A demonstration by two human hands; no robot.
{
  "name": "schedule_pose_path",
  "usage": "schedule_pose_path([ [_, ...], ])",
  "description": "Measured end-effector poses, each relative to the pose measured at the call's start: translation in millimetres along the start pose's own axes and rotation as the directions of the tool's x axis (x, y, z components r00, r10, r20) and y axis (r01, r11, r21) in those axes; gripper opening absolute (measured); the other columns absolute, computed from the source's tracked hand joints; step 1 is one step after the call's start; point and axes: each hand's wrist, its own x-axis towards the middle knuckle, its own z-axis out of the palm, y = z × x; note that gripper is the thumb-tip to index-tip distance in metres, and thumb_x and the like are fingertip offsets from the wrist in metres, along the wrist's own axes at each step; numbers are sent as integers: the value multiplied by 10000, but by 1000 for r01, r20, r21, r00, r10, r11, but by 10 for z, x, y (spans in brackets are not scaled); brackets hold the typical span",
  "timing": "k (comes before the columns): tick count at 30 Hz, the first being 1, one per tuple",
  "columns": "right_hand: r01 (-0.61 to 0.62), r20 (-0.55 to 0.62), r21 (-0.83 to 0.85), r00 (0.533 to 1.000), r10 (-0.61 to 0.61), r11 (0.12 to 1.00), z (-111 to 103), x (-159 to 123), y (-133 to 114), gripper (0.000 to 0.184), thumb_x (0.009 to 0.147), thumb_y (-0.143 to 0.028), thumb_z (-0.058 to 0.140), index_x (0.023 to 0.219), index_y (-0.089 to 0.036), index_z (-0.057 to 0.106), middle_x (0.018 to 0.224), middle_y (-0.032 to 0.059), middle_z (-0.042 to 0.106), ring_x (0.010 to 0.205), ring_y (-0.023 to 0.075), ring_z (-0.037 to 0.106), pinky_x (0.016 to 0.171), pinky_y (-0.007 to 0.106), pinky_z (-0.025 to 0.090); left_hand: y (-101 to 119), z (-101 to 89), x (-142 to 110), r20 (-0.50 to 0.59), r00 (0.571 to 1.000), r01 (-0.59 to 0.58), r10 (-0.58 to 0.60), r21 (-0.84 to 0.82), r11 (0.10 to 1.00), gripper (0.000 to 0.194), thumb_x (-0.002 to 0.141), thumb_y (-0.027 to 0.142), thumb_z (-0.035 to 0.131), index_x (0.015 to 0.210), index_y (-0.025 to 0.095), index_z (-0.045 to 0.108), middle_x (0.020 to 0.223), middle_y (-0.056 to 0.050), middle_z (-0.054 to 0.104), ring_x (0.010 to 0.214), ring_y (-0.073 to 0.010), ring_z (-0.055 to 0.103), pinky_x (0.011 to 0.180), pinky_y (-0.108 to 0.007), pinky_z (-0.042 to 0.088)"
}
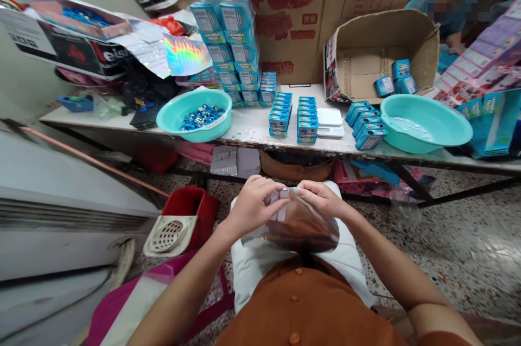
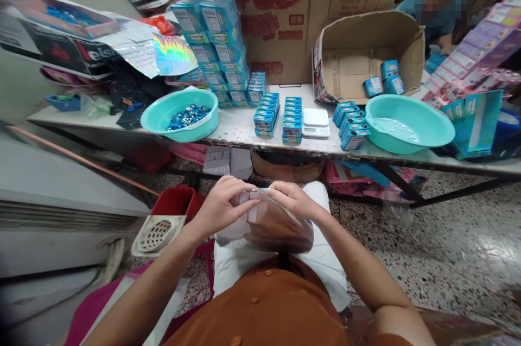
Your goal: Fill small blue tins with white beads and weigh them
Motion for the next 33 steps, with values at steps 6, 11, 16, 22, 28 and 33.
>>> schedule_pose_path([
  [6,41,-10,-82,999,-42,996,73,-7,-31,311,930,-440,446,825,-175,569,731,-15,530,678,109,481,623,223,392,-24,70,-50,205,917,398,-342,-392,830,230,799,390,614,844,175,683,774,0,678,680,-129,575,652,-233,439],
  [11,248,-250,-456,886,-390,855,117,13,-56,238,852,-333,606,1067,-231,619,975,50,607,932,188,550,838,345,450,-33,111,-115,332,820,564,-467,-609,558,311,732,443,669,836,153,628,667,27,596,555,-87,505,512,-189,388],
  [16,379,-131,-622,812,-569,685,143,17,-49,234,845,-271,625,1076,-275,663,987,51,635,930,192,564,856,389,460,20,120,-158,379,812,565,-444,-701,435,321,720,437,686,782,159,539,611,54,514,520,-64,461,483,-166,352],
  [22,357,-92,-479,888,-450,802,209,-80,-37,241,822,-301,668,1056,-244,674,941,51,652,882,183,576,784,353,479,123,183,-220,345,826,536,-446,-726,431,298,741,415,667,784,153,531,647,50,498,535,-52,420,489,-161,331],
  [28,174,-179,-274,957,-228,946,292,-172,-5,172,788,-315,703,939,-232,697,895,44,670,858,189,602,766,337,491,112,268,-277,313,844,519,-436,-683,514,266,776,406,633,795,153,554,653,44,504,561,-66,428,505,-176,336],
  [33,55,-189,-193,978,-92,980,388,-284,67,97,802,-313,686,834,-223,699,833,35,671,792,175,607,730,314,489,123,298,-388,254,880,472,-402,-565,676,229,815,391,604,848,164,614,746,14,594,677,-101,515,611,-204,397],
])
